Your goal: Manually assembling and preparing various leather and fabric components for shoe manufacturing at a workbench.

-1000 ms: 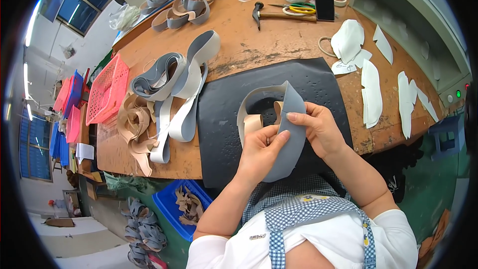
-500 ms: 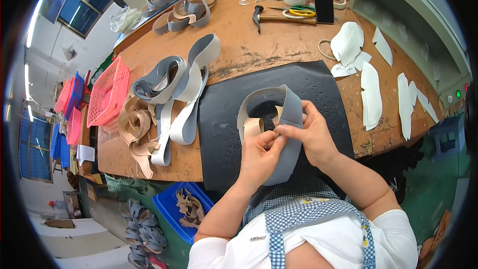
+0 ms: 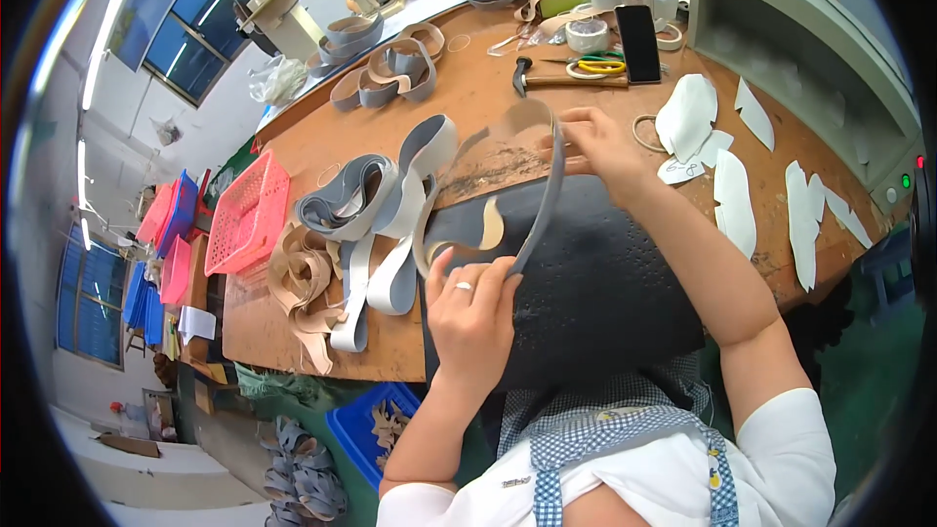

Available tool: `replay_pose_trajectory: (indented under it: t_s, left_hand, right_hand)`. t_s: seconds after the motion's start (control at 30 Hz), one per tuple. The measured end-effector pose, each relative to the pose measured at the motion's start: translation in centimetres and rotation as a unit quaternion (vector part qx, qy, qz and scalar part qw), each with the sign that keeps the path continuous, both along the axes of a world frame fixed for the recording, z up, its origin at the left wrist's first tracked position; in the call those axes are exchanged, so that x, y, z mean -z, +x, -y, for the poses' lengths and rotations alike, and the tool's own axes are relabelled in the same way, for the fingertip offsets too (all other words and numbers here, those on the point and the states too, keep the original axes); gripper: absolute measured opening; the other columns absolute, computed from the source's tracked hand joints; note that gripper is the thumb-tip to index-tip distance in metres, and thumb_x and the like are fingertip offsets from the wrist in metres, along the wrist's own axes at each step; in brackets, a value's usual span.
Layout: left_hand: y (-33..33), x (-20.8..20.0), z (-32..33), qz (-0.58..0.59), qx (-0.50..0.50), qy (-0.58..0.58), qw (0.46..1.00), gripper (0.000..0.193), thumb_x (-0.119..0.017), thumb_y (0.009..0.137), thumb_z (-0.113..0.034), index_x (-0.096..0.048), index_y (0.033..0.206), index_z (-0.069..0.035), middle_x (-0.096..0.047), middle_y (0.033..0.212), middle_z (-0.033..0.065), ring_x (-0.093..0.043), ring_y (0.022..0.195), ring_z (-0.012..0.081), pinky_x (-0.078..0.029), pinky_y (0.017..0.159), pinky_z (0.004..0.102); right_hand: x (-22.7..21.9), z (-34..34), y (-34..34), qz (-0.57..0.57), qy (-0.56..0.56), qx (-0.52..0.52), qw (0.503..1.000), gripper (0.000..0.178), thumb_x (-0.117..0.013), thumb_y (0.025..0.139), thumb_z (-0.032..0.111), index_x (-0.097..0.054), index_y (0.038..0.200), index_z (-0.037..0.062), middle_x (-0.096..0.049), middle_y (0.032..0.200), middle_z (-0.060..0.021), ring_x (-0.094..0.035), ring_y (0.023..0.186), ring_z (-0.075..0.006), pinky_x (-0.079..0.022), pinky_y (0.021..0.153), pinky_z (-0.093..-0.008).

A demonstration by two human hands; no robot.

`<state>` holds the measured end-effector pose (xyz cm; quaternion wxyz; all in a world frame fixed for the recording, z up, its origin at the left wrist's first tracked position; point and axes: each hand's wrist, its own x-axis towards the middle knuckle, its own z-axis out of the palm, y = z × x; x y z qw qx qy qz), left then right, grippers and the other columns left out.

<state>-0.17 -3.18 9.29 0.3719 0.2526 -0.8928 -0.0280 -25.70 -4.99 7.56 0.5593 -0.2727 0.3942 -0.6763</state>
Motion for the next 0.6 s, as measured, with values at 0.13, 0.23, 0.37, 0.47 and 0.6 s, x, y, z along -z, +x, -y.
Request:
replay_pose_trajectory:
  t_s: [0.13,0.23,0.37,0.47,0.6]
  left_hand:
    - [0.0,2.6,0.9,0.12,0.041,0.008,0.992,0.018,-0.068,0.08,-0.002,-0.066,0.098,-0.001,-0.062,0.087,0.0089,-0.061,0.083,0.0246,-0.044,0.1,0.0464]
    - [-1.8,3.4,0.4,0.099,0.111,-0.013,0.989,0.026,-0.065,0.073,-0.003,-0.066,0.099,0.002,-0.063,0.092,0.0107,-0.061,0.086,0.026,-0.04,0.107,0.0513]
    - [-3.6,3.9,-1.8,-0.064,-0.021,-0.006,0.998,0.038,-0.075,0.082,-0.007,-0.065,0.118,-0.003,-0.063,0.119,0.0127,-0.059,0.112,0.0298,-0.038,0.107,0.0524]
    - [-2.4,6.9,-2.0,-0.237,-0.049,0.412,0.878,0.049,-0.068,0.094,-0.01,-0.047,0.138,-0.001,-0.058,0.13,0.0163,-0.057,0.12,0.0261,-0.045,0.104,0.0424]
    - [-2.6,6.5,-1.1,-0.289,0.064,0.688,0.663,0.049,-0.053,0.105,-0.022,-0.035,0.146,-0.001,-0.056,0.135,0.0183,-0.056,0.124,0.0255,-0.046,0.104,0.0392]
  right_hand:
    - [0.6,-5.7,4.7,-0.605,-0.095,0.041,0.79,0.052,-0.067,0.08,-0.003,-0.051,0.129,-0.0003,-0.055,0.131,-0.0204,-0.054,0.126,-0.0305,-0.053,0.093,-0.0378]
    - [0.7,-9.3,7.6,-0.573,-0.148,-0.058,0.804,0.061,-0.074,0.075,-0.002,-0.051,0.132,0.001,-0.059,0.123,-0.0191,-0.06,0.115,-0.0304,-0.054,0.089,-0.0375]
    - [3.8,-9.5,5.7,-0.546,-0.082,0.07,0.831,0.056,-0.08,0.074,0.001,-0.059,0.125,0.0004,-0.064,0.107,-0.014,-0.066,0.093,-0.026,-0.054,0.077,-0.0342]
    - [4.2,-10.6,4.8,-0.524,-0.068,0.09,0.844,0.042,-0.082,0.075,0.004,-0.064,0.114,-0.0006,-0.064,0.101,-0.0116,-0.065,0.088,-0.0226,-0.053,0.075,-0.0313]
    - [4.0,-11.9,4.6,-0.429,-0.022,0.059,0.901,0.032,-0.083,0.076,0.008,-0.067,0.101,-0.0019,-0.063,0.093,-0.0081,-0.063,0.083,-0.0174,-0.052,0.074,-0.0297]
